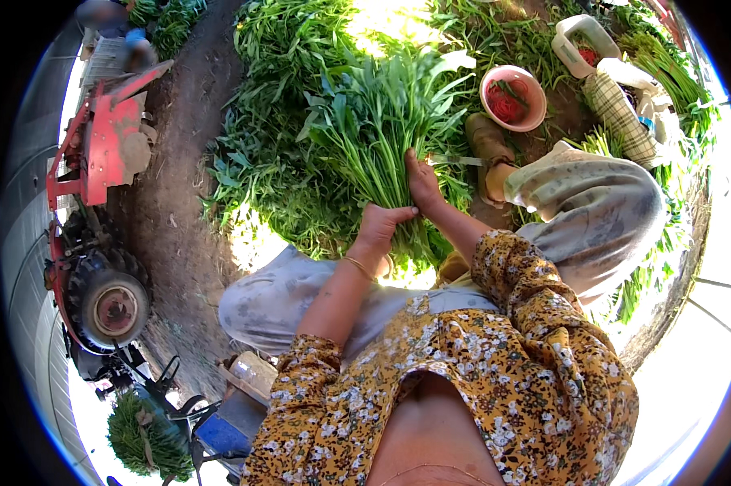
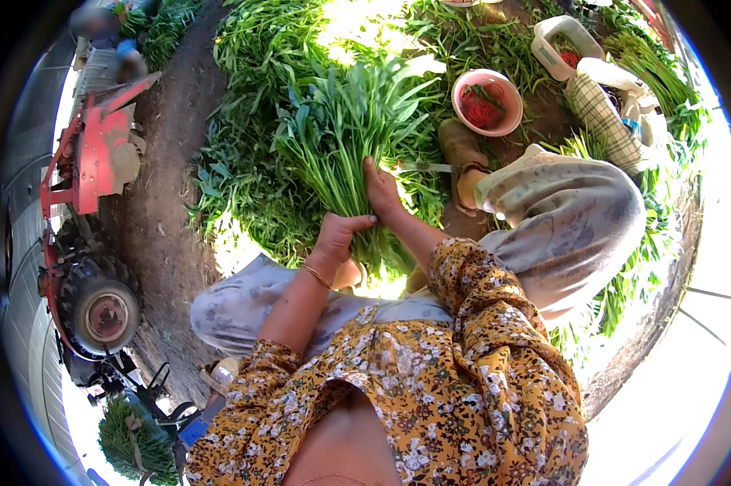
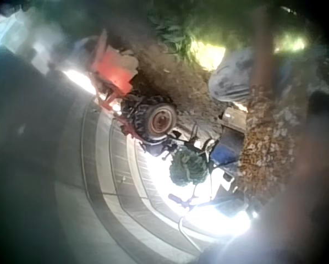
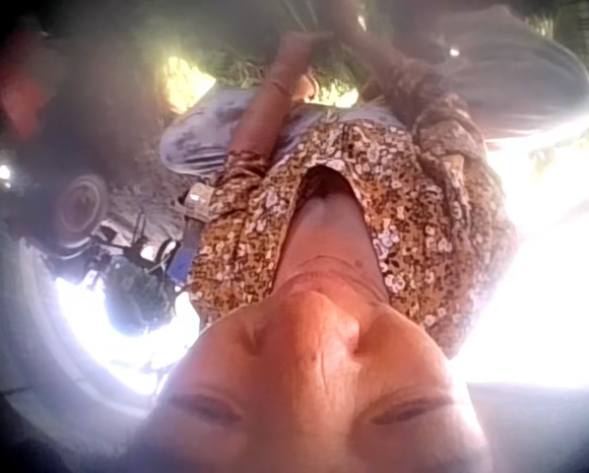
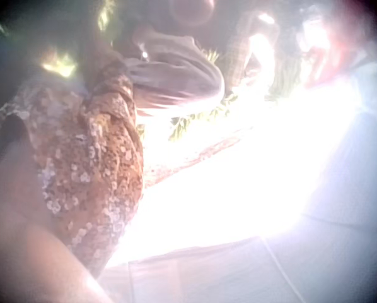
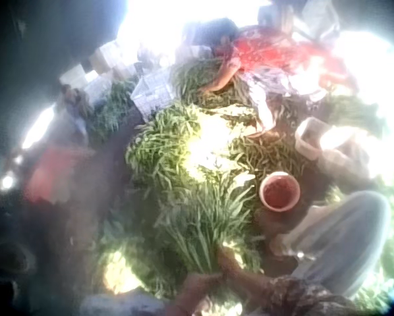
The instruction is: The person gathers leafy green vegetables from a large pile on the ground, aligns the stems, and ties them into bundles using rubber bands. The person then places the finished bundles aside.
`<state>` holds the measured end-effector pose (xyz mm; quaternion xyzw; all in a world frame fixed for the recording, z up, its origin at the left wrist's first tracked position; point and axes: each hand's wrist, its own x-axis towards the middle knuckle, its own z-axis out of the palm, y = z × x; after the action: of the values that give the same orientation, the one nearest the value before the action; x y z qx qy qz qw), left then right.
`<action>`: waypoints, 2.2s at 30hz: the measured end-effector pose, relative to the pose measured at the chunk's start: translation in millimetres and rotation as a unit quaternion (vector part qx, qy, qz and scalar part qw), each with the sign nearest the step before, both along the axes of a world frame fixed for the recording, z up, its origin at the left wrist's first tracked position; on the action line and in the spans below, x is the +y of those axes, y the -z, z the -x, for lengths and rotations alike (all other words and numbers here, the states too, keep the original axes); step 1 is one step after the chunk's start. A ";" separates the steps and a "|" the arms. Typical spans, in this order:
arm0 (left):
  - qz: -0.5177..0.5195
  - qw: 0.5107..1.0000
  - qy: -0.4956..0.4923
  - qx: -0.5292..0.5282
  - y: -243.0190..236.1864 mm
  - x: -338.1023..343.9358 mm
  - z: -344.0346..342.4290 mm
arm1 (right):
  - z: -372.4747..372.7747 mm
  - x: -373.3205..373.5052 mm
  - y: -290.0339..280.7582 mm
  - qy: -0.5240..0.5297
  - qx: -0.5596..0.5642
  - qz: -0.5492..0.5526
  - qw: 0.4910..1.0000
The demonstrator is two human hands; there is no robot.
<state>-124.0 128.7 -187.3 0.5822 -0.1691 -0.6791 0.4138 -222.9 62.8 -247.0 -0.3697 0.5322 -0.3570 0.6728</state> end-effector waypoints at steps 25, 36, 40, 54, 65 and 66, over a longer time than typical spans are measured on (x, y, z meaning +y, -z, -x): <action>0.233 0.943 0.050 -0.231 -132.2 -54.7 -82.6 | 32.0 -95.4 -132.6 0.187 0.051 0.360 0.913; 0.242 0.939 0.078 -0.229 -130.1 -55.6 -84.0 | 54.9 -162.8 -111.8 0.199 0.194 0.288 0.917; 0.218 0.950 0.050 -0.219 -127.2 -52.4 -89.2 | 91.5 -152.6 -85.9 0.221 0.451 0.186 0.844; 0.218 0.901 0.063 -0.369 -129.8 -48.7 -78.7 | -2.7 -104.5 -145.7 0.102 0.241 0.424 0.867; 0.218 0.832 0.153 -0.487 -118.4 -48.0 -83.2 | -15.1 -98.8 -153.2 0.039 0.309 0.601 0.736; 0.212 0.824 0.156 -0.502 -115.5 -45.7 -86.4 | -11.1 -106.0 -143.3 0.068 0.339 0.593 0.727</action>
<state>-37.6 83.1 -71.8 0.7066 -0.5816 -0.2960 0.2736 -211.8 -43.3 -103.7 -0.7526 0.4283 -0.4958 0.0657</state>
